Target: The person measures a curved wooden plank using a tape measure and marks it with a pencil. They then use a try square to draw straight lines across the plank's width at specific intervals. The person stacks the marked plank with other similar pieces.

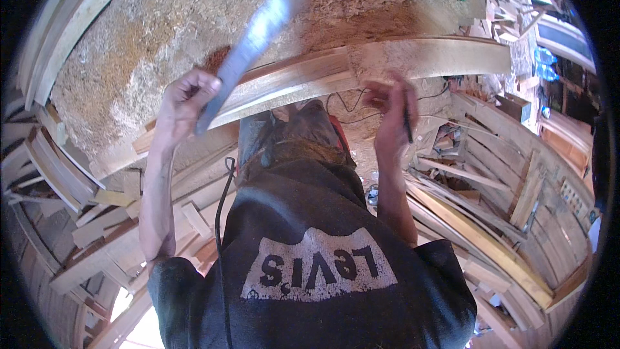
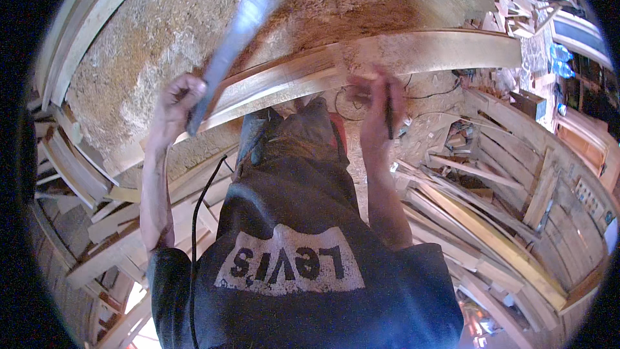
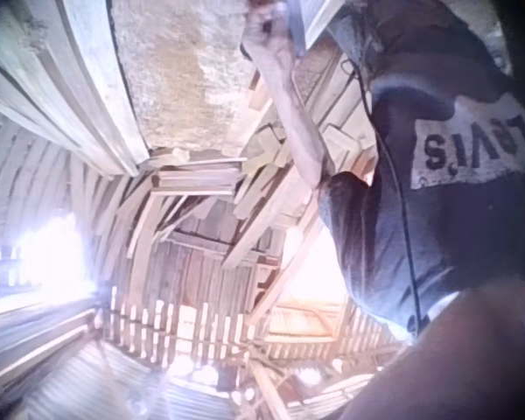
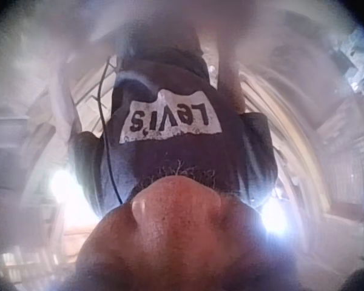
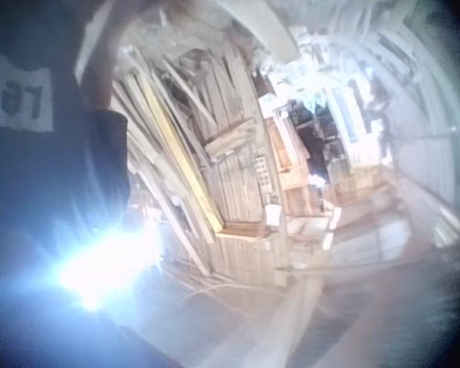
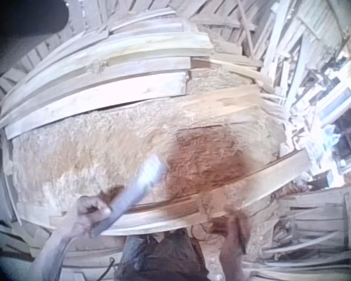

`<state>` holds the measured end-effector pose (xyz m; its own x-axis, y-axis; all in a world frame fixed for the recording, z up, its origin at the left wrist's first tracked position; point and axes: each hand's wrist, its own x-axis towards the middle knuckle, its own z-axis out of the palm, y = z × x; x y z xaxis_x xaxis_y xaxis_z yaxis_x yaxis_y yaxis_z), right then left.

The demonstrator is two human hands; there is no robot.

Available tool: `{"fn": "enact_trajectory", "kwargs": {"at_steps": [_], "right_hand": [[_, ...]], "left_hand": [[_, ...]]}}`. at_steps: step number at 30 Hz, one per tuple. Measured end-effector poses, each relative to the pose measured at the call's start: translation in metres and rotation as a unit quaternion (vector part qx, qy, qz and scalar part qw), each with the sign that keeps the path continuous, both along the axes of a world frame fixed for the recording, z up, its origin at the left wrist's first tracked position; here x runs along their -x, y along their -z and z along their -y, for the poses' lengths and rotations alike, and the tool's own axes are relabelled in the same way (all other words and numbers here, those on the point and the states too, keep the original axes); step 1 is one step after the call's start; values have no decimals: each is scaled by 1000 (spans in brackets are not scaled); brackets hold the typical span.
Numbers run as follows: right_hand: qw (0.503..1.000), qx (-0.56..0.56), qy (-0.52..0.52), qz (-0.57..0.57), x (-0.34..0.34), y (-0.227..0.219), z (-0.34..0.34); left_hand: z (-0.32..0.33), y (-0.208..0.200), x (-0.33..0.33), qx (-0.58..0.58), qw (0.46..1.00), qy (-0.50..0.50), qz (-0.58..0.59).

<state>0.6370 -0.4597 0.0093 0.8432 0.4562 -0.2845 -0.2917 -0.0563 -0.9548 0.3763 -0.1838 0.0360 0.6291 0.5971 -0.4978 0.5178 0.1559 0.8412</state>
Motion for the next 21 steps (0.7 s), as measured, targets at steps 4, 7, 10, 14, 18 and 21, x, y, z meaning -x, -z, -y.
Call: {"fn": "enact_trajectory", "kwargs": {"at_steps": [4, 7, 10, 14, 18, 21], "right_hand": [[971, -43, -234, 25, 61, 8, -10], [969, -66, -236, -2, 85, 7, -26], [962, -91, -165, -196, 93, 25, -22], [963, -101, -68, -240, 107, 51, -15], [962, -127, -49, -236, 99, 71, -14], [954, -127, -35, -268, 89, 59, -27]], "left_hand": [[28, -33, -68, 93, 976, -90, 174], [59, -5, -95, 135, 975, -89, 154], [63, 21, -102, 98, 990, -50, 89], [48, 49, -82, -477, 853, 178, 115], [57, 45, -82, -423, 834, 316, 159], [53, 53, -83, -481, 762, 409, 145]]}}
